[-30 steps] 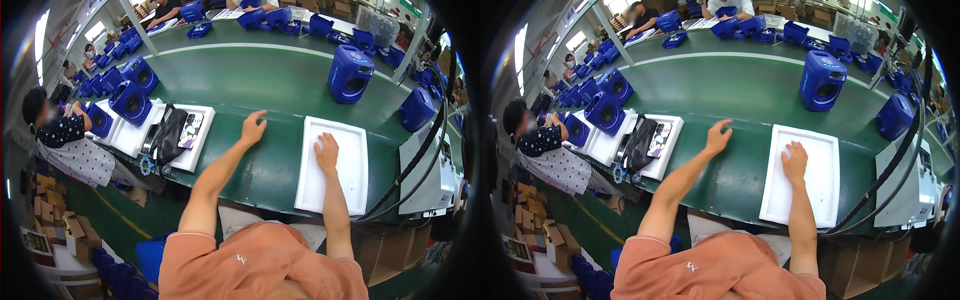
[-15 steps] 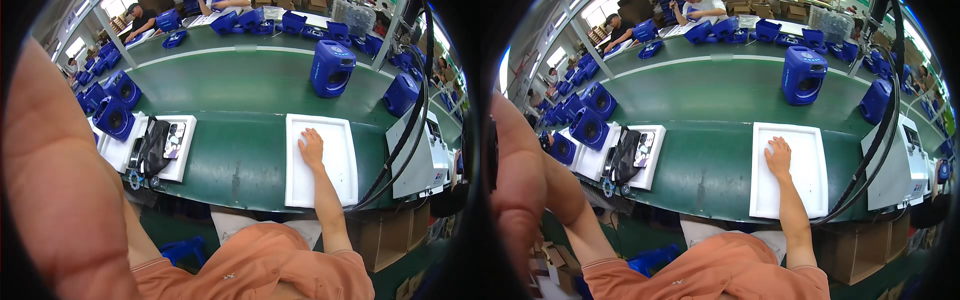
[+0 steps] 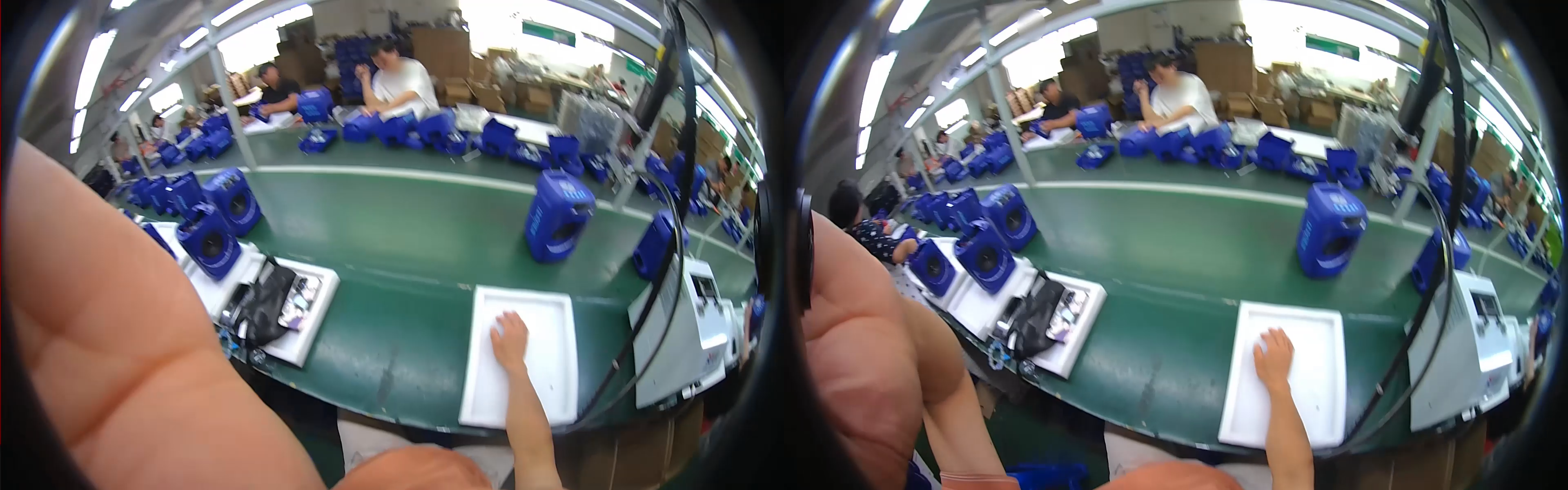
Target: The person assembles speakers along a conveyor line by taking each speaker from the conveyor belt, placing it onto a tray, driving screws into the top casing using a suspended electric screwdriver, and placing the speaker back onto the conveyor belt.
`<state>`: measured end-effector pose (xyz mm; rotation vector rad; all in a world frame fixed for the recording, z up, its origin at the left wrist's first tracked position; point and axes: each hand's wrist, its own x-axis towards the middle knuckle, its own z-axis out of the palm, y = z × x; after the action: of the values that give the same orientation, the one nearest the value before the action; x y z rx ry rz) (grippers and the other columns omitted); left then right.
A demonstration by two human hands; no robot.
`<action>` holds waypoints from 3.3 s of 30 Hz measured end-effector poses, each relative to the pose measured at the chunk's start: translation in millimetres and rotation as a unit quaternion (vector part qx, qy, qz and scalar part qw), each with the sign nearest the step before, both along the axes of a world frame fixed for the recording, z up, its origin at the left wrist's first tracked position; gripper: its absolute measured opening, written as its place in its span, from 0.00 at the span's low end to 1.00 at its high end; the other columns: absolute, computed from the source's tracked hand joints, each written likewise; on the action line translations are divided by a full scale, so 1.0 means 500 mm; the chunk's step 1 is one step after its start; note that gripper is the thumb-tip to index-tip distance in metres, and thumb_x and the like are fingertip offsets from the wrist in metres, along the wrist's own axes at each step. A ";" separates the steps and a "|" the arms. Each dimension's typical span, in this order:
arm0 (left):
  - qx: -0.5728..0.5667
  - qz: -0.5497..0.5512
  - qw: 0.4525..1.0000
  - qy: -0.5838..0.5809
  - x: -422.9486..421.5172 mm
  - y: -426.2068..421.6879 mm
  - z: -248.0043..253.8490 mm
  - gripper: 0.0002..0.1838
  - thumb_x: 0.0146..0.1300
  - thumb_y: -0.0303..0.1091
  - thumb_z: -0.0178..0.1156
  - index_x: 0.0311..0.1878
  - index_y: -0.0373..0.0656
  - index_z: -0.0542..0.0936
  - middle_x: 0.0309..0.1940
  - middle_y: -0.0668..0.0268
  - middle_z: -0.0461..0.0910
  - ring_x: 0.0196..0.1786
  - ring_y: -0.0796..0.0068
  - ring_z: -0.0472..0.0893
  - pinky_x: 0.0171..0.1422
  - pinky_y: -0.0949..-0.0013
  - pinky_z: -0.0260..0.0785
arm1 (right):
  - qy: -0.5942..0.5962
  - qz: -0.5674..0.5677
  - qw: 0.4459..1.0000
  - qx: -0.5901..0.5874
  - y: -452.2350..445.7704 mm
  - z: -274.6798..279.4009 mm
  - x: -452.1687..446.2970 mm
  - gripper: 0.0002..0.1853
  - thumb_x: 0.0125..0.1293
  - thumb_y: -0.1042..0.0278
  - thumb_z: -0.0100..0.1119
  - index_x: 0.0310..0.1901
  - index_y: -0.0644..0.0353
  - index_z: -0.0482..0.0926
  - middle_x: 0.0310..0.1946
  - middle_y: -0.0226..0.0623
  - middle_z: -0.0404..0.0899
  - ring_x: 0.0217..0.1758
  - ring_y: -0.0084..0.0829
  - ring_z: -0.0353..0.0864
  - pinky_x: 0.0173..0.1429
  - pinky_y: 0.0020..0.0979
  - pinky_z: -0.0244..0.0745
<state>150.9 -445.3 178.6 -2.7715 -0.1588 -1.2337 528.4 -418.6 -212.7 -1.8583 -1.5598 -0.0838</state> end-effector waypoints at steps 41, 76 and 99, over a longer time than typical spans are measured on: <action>-0.021 -0.116 0.992 0.041 0.152 0.035 -0.012 0.21 0.67 0.41 0.63 0.58 0.38 0.80 0.61 0.53 0.80 0.69 0.55 0.76 0.77 0.47 0.63 | 0.044 -0.028 0.998 -0.040 -0.018 0.021 -0.016 0.16 0.69 0.61 0.63 0.55 0.55 0.85 0.68 0.36 0.76 0.80 0.40 0.63 0.82 0.45 0.55; -0.017 -0.112 0.992 0.057 0.127 0.017 -0.006 0.18 0.63 0.39 0.67 0.53 0.42 0.82 0.61 0.55 0.80 0.70 0.54 0.75 0.77 0.46 0.62 | 0.042 -0.026 0.998 -0.024 -0.022 0.011 -0.023 0.15 0.68 0.61 0.63 0.53 0.55 0.84 0.67 0.37 0.77 0.79 0.41 0.65 0.81 0.46 0.56; -0.009 -0.079 0.995 0.054 0.104 0.012 -0.006 0.16 0.60 0.38 0.70 0.50 0.45 0.83 0.61 0.57 0.81 0.71 0.54 0.75 0.76 0.45 0.62 | 0.025 -0.040 0.999 0.005 -0.013 0.004 -0.006 0.15 0.65 0.63 0.65 0.52 0.54 0.85 0.64 0.38 0.80 0.76 0.42 0.70 0.80 0.46 0.59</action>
<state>202.8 -439.4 175.4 -2.9066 0.0613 -1.1138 525.3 -425.1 -210.8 -1.9014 -1.4486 -0.0801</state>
